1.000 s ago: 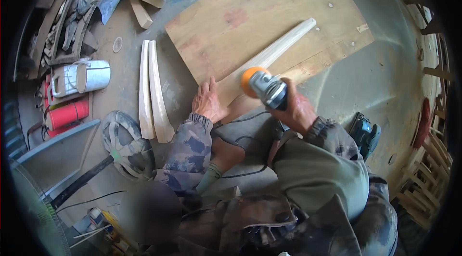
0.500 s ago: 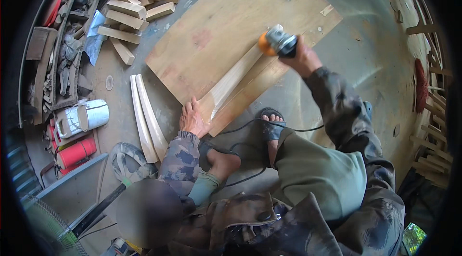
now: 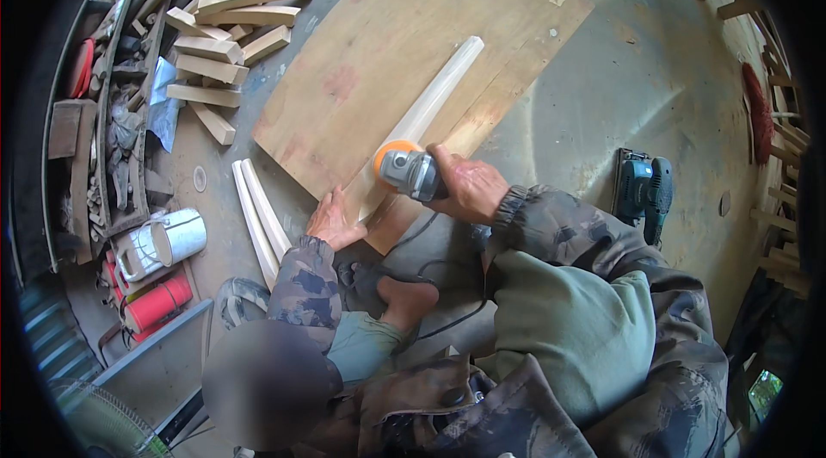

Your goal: Sand a curved wooden furniture component, likely a chair leg, using an angle grinder with a sanding disc and a finishing orbital sander.

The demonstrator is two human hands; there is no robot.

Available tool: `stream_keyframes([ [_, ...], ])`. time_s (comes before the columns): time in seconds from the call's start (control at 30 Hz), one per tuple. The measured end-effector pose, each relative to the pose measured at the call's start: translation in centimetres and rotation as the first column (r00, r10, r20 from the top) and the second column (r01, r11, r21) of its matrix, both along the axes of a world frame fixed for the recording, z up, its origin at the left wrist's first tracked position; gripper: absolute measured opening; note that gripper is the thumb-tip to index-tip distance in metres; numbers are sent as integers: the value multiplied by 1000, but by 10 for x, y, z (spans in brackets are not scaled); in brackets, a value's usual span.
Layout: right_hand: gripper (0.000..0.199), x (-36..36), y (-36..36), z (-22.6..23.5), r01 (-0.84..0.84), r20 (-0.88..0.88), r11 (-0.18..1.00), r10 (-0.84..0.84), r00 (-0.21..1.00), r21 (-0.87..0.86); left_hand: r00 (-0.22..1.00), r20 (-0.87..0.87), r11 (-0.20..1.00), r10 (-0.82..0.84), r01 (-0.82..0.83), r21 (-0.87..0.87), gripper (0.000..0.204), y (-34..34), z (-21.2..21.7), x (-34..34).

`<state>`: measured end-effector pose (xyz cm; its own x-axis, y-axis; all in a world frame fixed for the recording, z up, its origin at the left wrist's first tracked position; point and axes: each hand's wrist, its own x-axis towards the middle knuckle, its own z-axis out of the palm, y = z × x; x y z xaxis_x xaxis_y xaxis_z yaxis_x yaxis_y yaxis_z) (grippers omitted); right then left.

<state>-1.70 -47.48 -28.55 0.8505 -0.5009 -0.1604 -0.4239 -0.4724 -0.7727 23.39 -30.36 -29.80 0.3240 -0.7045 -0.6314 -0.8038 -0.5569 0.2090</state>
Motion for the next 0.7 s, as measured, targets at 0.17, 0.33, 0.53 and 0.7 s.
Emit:
stream_keyframes([
  [0.17,60,-20,-72,-24,279,124,952,-264,957,-125,1000,1,1000,-17,17,6,99,0,0,0],
  [0.33,69,-48,-160,-16,539,-6,814,-553,833,-216,998,-47,999,-44,46,27,101,-5,-5,3],
  [0.53,65,-24,-87,-15,356,48,929,-353,934,-100,998,45,999,-39,39,19,98,-6,4,-3],
  [0.7,57,0,-19,10,-31,-59,999,33,998,36,993,119,999,-29,30,-12,102,-3,7,-20],
])
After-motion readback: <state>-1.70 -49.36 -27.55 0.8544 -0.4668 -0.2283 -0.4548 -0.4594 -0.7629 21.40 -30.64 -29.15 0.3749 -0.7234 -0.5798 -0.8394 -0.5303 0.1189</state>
